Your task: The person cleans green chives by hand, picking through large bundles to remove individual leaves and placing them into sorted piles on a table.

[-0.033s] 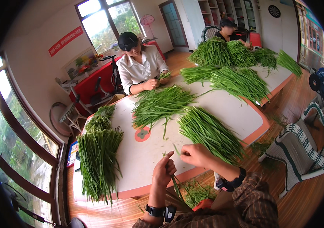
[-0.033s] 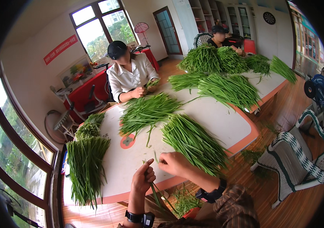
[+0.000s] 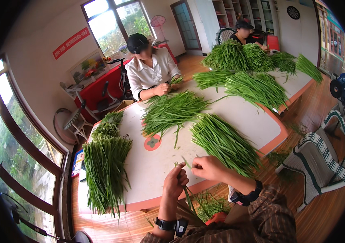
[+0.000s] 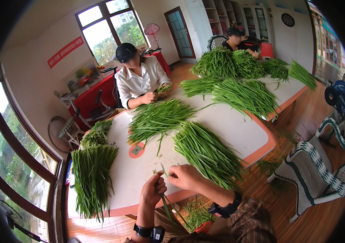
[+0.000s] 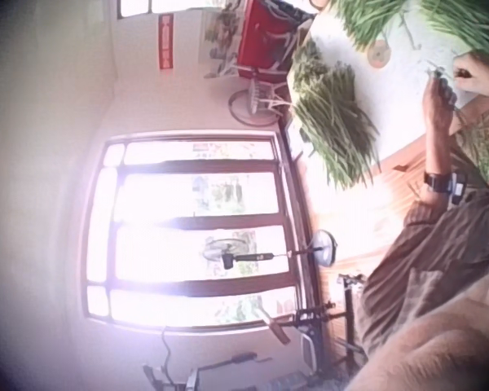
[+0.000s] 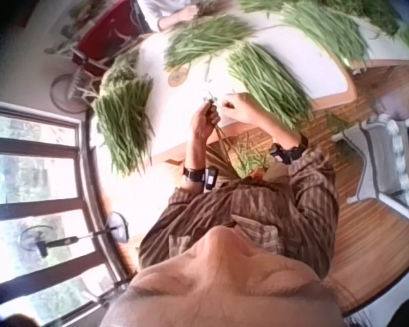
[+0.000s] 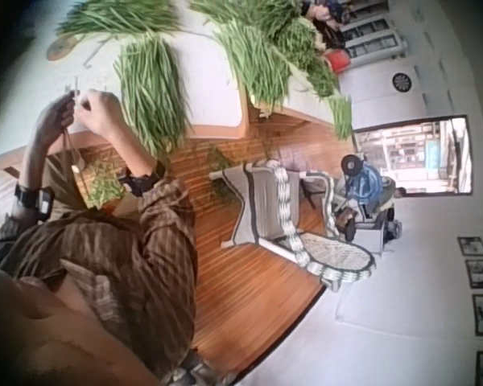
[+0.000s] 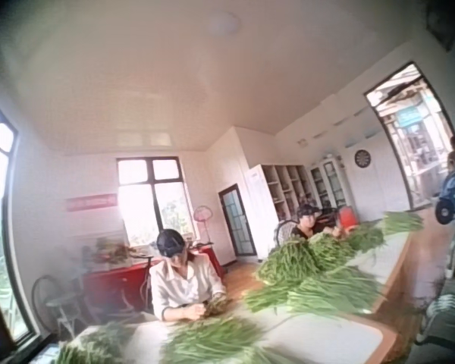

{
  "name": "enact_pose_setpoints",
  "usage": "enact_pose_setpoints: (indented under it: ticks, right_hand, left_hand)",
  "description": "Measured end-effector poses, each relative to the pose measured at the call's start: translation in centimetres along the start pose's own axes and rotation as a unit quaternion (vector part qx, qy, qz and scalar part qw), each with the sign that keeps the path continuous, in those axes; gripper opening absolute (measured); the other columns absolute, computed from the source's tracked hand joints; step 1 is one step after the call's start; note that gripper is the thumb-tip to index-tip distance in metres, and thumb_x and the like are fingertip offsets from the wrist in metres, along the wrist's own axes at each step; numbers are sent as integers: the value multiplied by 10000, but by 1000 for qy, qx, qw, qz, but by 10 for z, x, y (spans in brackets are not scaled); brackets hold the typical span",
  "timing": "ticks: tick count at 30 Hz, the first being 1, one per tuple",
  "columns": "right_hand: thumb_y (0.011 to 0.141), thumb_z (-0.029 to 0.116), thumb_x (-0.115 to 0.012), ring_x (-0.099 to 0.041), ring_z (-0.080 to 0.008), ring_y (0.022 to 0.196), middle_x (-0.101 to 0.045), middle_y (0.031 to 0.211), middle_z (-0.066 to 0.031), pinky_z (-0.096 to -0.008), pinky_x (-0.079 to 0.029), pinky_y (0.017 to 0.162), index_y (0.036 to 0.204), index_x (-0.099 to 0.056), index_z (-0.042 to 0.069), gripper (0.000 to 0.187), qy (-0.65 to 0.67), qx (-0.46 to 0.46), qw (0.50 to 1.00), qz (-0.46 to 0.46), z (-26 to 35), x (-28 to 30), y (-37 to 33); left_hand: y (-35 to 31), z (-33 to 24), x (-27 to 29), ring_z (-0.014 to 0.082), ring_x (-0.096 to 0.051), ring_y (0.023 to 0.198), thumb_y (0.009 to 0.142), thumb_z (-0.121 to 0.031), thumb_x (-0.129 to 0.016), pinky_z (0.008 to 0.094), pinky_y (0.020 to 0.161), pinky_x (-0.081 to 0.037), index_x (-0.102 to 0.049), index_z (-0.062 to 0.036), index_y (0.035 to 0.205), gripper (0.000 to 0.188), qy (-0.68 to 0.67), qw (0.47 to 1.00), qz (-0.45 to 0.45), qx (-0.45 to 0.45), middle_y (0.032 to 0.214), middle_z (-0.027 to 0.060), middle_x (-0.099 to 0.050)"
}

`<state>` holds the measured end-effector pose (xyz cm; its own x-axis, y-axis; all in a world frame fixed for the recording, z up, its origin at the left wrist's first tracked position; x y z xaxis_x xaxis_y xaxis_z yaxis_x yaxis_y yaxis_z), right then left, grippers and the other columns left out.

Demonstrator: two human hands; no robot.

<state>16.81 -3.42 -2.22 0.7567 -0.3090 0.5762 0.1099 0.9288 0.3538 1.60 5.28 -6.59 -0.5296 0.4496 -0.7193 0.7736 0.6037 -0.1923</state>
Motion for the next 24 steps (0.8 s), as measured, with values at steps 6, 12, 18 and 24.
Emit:
enact_pose_setpoints:
  ticks: [6,12,18,24]
  right_hand:
    - [737,205,-606,-587,-297,613,-599,658,-125,-379,-451,565,761,-569,37,173,10,20,999,29,10,-20,-12]
    - [735,206,-610,-580,-297,586,-587,632,-135,-377,-446,551,740,-570,28,182,30,20,999,23,11,-23,-20]
    - [756,240,-617,-572,-284,555,-581,624,-153,-353,-430,529,734,-585,15,228,71,-16,995,63,6,-22,-25]
    - [748,253,-622,-576,-257,529,-583,596,-131,-358,-442,508,720,-617,33,222,-69,-55,996,-35,-37,25,2]
  left_hand:
    - [3,4,16,213,-550,754,924,-199,-367,331,682,-460,-460,9,1091,282,15,999,-33,-32,873,105,-561]
    - [0,-1,19,293,-551,898,932,-208,-340,400,818,-439,-458,-11,1070,268,-81,994,-36,-62,922,129,-568]
    - [-1,-6,14,190,-485,700,918,-227,-411,366,742,-421,-493,-59,961,192,-89,993,-18,-74,726,33,-486]
    - [-16,-24,9,81,-311,492,895,-212,-435,221,430,-269,-479,-85,884,135,18,995,-59,-77,630,-24,-375]
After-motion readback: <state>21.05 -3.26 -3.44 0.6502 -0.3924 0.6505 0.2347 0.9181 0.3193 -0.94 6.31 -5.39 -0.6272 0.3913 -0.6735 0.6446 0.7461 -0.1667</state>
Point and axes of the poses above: each hand's wrist, its own y-axis towards the middle knuckle, its own x-axis out of the back of the hand, z = x × y, the point moved 1 cm from there along y, towards the middle knuckle
